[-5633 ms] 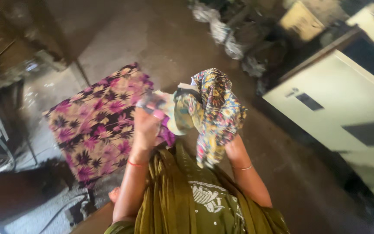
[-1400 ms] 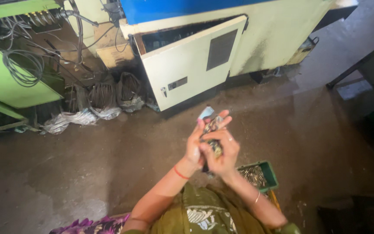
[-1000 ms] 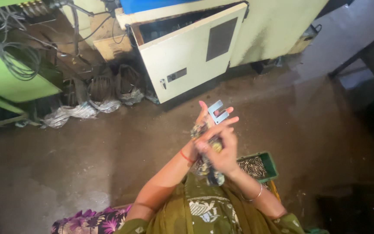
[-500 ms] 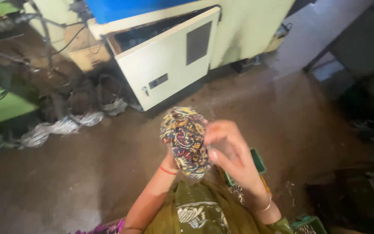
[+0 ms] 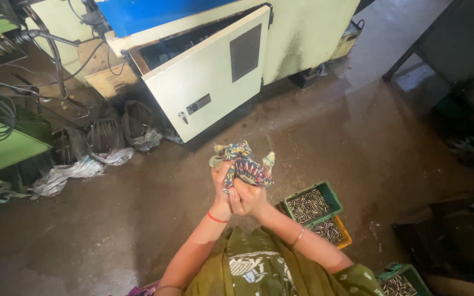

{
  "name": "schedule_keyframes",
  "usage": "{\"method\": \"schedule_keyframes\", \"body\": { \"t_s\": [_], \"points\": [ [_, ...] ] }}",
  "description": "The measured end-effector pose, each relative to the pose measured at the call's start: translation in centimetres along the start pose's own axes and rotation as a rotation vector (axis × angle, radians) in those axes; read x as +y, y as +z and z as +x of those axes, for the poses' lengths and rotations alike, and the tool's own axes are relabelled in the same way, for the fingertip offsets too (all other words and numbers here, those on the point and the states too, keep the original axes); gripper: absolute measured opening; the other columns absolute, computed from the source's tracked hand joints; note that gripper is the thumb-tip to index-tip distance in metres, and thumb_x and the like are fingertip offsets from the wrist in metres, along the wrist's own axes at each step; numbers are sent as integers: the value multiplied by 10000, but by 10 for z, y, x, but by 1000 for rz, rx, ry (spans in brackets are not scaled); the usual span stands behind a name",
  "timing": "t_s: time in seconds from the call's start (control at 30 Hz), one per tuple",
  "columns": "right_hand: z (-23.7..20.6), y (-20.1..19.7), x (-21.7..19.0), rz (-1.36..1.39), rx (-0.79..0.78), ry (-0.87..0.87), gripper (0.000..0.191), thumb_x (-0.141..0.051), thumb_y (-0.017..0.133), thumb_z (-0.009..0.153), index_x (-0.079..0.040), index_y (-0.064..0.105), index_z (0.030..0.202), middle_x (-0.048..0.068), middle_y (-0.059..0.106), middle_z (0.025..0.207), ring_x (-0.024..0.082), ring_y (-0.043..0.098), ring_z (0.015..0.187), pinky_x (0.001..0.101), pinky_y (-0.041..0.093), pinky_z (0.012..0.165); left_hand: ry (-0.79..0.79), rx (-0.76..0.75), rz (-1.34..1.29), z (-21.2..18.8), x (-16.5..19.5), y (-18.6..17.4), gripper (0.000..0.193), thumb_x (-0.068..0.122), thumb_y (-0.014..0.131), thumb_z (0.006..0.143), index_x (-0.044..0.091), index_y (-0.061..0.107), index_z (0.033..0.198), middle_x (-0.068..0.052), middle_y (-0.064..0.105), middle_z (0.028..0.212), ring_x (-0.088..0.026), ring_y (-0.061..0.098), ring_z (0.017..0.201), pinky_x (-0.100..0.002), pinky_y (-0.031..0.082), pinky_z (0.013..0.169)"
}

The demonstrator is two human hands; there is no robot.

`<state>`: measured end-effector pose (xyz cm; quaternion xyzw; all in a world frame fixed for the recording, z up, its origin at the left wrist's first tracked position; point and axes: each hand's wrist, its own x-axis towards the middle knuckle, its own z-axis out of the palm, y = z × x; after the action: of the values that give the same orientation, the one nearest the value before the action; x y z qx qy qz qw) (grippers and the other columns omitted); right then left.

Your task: The person sits on the floor and sorts small metal parts from a green bin into a yellow bin. They handle the parts by hand, picking them up and placing them into the other container.

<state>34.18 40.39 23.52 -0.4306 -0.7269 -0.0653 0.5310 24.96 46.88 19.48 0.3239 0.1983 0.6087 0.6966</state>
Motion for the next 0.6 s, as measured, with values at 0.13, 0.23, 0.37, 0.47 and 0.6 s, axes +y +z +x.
{"method": "schedule_keyframes", "body": {
  "t_s": [0.13,0.23,0.37,0.47,0.6],
  "points": [
    [48,-28,12,-291,-204,-26,367,-394,572,883,-76,739,958,164,707,1022,338,683,1003,565,493,1007,53,270,-19,5,17,18,304,108,648,964,-18,601,1237,-81,695,1128,-172,678,961,-318,575,824],
    [72,-52,14,-282,-440,385,532,-553,670,831,-98,700,1105,205,554,1228,356,574,1197,523,460,1075,19,205,-101,2,35,28,402,136,599,997,9,532,1372,-94,639,1298,-199,651,1138,-348,562,954],
    [72,-53,-16,141,-155,233,610,-223,701,812,6,606,1369,388,191,1554,532,243,1435,599,323,1127,-70,8,-166,-15,41,54,522,242,525,995,65,445,1479,-127,529,1478,-255,556,1331,-386,454,1127],
    [66,-39,-5,43,19,267,402,-42,603,832,-107,652,1226,282,373,1535,446,374,1469,547,384,1192,-163,-146,-259,-27,43,68,570,344,489,997,125,432,1520,-83,434,1580,-236,431,1461,-393,325,1243],
    [46,-59,64,256,261,716,282,-39,475,938,-18,633,1171,155,698,1125,250,666,1051,391,542,944,-189,-601,-524,-36,55,64,491,501,484,1120,94,524,1392,-135,419,1650,-365,386,1555,-612,333,1284]
  ]
}}
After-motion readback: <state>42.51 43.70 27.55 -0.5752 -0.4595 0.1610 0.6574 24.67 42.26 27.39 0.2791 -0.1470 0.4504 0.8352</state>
